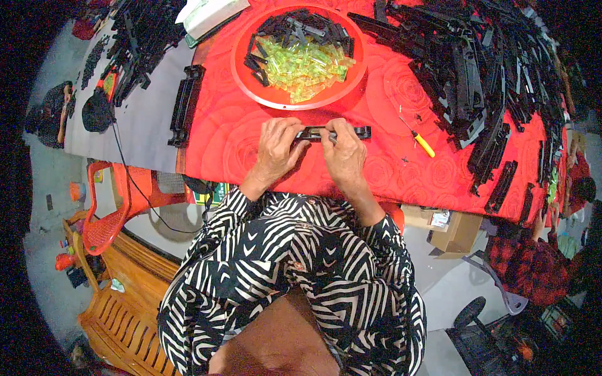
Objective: The person assembles black plastic components by inserting small mechanical parts into a larger plastic housing, using a screwdriver to secure them.
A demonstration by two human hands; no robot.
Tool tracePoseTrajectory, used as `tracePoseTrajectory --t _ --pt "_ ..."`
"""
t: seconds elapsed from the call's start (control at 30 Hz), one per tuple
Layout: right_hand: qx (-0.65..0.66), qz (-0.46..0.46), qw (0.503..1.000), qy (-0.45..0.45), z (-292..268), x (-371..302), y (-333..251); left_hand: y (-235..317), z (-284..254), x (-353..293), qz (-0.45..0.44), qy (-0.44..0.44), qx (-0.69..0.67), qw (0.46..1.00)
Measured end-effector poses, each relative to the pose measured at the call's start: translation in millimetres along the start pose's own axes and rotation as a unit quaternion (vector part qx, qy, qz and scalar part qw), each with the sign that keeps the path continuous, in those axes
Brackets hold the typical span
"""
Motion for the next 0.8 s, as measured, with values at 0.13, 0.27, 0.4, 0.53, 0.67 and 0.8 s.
tracePoseTrajectory --t 0.13,0.27,0.4,0.53,0.67,0.8 --pt "-0.006 -0.012 1.000 0.016 4 -3 1 0 0 -2 0.002 0.008 -0.005 1.000" --pt "-0.002 -0.032 0.998 0.059 3 -9 7 5 1 0 0.026 -0.007 0.009 1.000" --pt "-0.052 -0.074 0.993 0.080 -1 -15 1 6 4 -4 0.051 -0.002 0.034 0.998" --pt "-0.120 -0.100 0.986 0.057 -3 -20 -2 10 10 -5 0.062 -0.025 0.076 0.995" --pt "-0.160 -0.129 0.978 0.031 1 -22 -3 10 14 -6 0.053 -0.030 0.081 0.995" --pt "-0.098 -0.106 0.988 0.046 -3 -23 5 11 17 -5 0.047 -0.043 0.090 0.994"
Point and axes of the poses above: each hand's wrist, its own x-axis towards the middle knuckle, its own z-axis out of the palm, y = z × x, the point moved 5 cm from there along x, towards the middle knuckle, and after that the axes turned 7 degrees about y, right-handed, at the moved point
